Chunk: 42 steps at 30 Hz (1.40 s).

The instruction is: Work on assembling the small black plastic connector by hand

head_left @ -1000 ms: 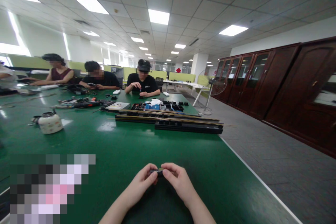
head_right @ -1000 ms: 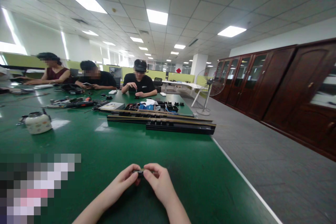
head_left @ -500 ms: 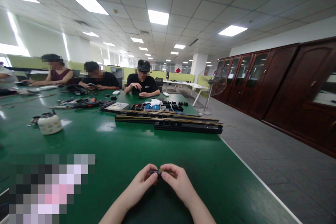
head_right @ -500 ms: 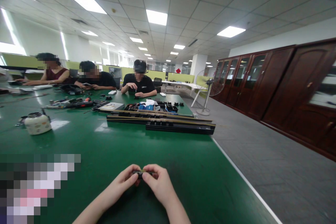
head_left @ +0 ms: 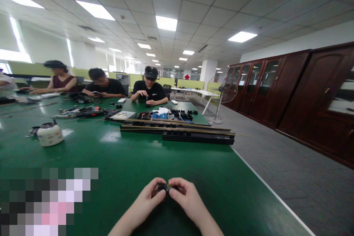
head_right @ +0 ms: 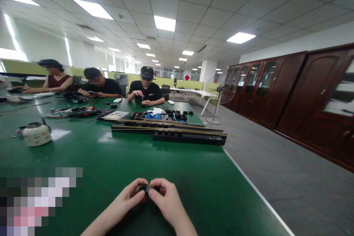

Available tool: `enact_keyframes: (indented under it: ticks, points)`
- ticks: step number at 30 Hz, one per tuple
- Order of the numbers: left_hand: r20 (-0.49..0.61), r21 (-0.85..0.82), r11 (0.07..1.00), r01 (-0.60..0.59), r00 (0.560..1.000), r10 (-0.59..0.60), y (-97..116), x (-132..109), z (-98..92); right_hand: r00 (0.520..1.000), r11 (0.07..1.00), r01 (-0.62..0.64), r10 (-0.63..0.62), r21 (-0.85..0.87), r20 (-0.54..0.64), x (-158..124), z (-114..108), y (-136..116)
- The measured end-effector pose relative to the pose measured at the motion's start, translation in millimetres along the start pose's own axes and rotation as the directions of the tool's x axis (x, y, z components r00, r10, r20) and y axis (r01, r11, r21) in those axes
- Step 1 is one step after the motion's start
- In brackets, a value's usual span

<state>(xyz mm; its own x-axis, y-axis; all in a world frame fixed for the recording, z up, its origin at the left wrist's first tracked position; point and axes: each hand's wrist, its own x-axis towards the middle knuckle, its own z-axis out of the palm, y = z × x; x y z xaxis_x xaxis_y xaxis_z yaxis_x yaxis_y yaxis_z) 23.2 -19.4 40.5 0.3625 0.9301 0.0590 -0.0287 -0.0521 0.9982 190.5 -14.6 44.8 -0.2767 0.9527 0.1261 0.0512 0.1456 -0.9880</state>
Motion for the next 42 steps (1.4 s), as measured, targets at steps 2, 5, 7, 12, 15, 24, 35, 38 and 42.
enact_keyframes:
  ticks: [2, 5, 7, 12, 15, 24, 35, 38, 42]
  points:
    - [-0.002, 0.004, 1.000, -0.002, 1.000, 0.002, -0.8, 0.3, -0.4, 1.000, 1.000, -0.006, 0.006, -0.001, -0.013, 0.4, 0.4, 0.1]
    - [0.001, 0.006, 1.000, -0.001, 1.000, 0.001, -2.8, 1.1, -1.2, 0.999, 1.000, -0.018, 0.018, 0.004, -0.042, 0.6, 0.5, -0.7]
    - [-0.003, 0.002, 1.000, 0.008, 1.000, -0.008, -3.8, 1.6, -1.5, 0.998, 1.000, -0.024, 0.024, 0.010, -0.066, 0.3, 0.0, -2.0]
    - [0.011, -0.006, 1.000, 0.013, 1.000, -0.013, -2.1, 1.9, -0.9, 0.993, 1.000, -0.016, 0.019, 0.022, -0.120, 0.6, -1.9, -3.9]
    - [0.015, -0.001, 1.000, 0.018, 1.000, -0.018, 0.2, 1.5, -0.5, 0.989, 0.994, -0.001, 0.017, 0.107, -0.149, 2.0, -2.4, -1.7]
    - [0.016, 0.006, 1.000, 0.015, 1.000, -0.015, -3.4, 1.3, -2.7, 0.959, 0.967, 0.015, 0.058, 0.253, -0.278, 4.1, -5.5, 3.0]
    - [0.012, 0.021, 1.000, 0.005, 1.000, -0.005, -13.0, 2.8, -6.5, 0.919, 0.899, 0.011, 0.164, 0.438, -0.359, 6.1, -10.4, 7.3]
    - [0.016, 0.008, 1.000, 0.005, 1.000, -0.005, -12.5, 2.7, -6.0, 0.907, 0.874, -0.002, 0.207, 0.486, -0.368, 4.9, -10.5, 1.8]
    - [0.017, 0.007, 1.000, 0.012, 1.000, -0.012, -10.1, 2.6, -4.9, 0.902, 0.840, 0.015, 0.223, 0.543, -0.370, 4.7, -11.4, -2.6]
